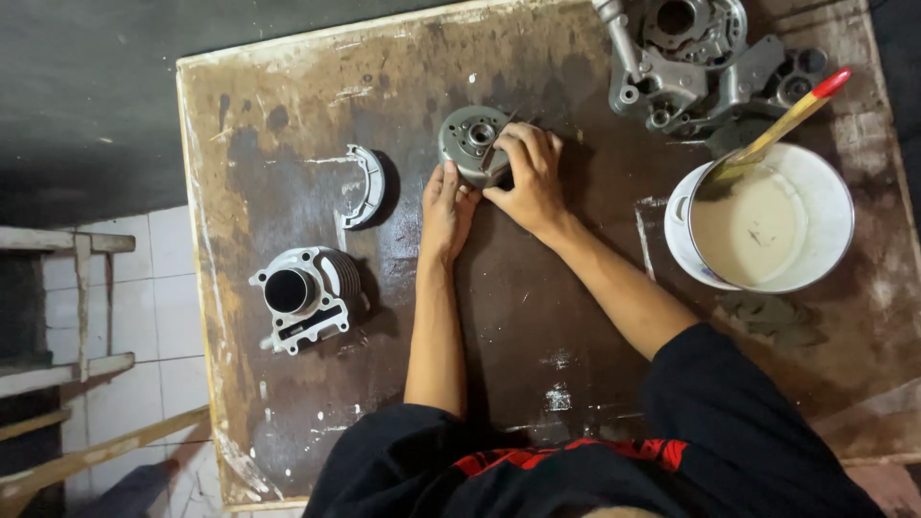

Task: Cleaning and inspecting a motorcycle flywheel component using a brush and solvent.

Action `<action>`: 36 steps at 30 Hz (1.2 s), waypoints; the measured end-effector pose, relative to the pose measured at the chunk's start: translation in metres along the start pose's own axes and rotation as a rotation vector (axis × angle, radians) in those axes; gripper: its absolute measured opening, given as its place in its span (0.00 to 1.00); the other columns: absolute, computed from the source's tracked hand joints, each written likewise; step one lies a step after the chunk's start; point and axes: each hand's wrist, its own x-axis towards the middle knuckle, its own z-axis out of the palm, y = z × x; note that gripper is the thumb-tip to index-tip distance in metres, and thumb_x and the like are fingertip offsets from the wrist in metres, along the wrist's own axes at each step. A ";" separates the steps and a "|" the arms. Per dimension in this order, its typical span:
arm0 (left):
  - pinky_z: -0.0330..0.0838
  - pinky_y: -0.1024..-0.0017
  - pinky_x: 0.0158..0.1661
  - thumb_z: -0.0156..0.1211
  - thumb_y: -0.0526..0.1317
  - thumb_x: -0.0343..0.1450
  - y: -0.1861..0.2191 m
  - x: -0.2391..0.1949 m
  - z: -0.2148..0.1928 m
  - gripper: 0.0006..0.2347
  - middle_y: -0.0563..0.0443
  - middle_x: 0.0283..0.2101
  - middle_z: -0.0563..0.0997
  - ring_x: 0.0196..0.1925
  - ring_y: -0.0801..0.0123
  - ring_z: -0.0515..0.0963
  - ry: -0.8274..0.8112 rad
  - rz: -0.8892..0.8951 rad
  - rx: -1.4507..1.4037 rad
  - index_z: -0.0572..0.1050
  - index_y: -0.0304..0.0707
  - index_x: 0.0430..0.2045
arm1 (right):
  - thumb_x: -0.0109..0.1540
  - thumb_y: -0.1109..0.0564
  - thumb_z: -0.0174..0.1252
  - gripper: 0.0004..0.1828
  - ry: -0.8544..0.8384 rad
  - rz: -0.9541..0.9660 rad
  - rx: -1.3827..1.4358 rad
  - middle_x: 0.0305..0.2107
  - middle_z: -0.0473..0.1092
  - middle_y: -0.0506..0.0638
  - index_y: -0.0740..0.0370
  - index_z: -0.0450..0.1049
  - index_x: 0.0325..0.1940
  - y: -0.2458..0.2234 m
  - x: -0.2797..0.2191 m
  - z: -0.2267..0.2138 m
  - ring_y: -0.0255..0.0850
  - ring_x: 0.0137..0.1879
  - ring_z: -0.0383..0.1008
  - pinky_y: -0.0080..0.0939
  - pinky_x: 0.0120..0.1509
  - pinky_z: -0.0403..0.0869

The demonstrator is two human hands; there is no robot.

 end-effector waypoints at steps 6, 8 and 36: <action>0.70 0.57 0.63 0.48 0.45 0.82 0.003 -0.003 0.004 0.17 0.42 0.59 0.77 0.61 0.60 0.76 0.054 -0.023 0.022 0.69 0.29 0.58 | 0.45 0.58 0.76 0.37 -0.031 0.023 0.006 0.56 0.66 0.54 0.58 0.68 0.55 0.003 -0.001 0.003 0.53 0.67 0.65 0.58 0.67 0.59; 0.70 0.57 0.64 0.47 0.45 0.82 0.005 -0.005 0.008 0.17 0.42 0.59 0.77 0.61 0.60 0.76 0.055 -0.021 0.026 0.68 0.28 0.58 | 0.45 0.59 0.76 0.37 -0.031 0.026 0.007 0.56 0.66 0.53 0.58 0.68 0.55 0.002 -0.002 0.003 0.53 0.67 0.65 0.58 0.67 0.59; 0.68 0.72 0.43 0.51 0.44 0.87 -0.025 0.002 -0.040 0.14 0.51 0.42 0.76 0.40 0.75 0.72 0.016 0.008 0.021 0.72 0.28 0.57 | 0.45 0.60 0.75 0.30 0.017 -0.045 -0.034 0.51 0.70 0.53 0.62 0.72 0.49 -0.017 0.007 -0.008 0.51 0.62 0.69 0.57 0.64 0.59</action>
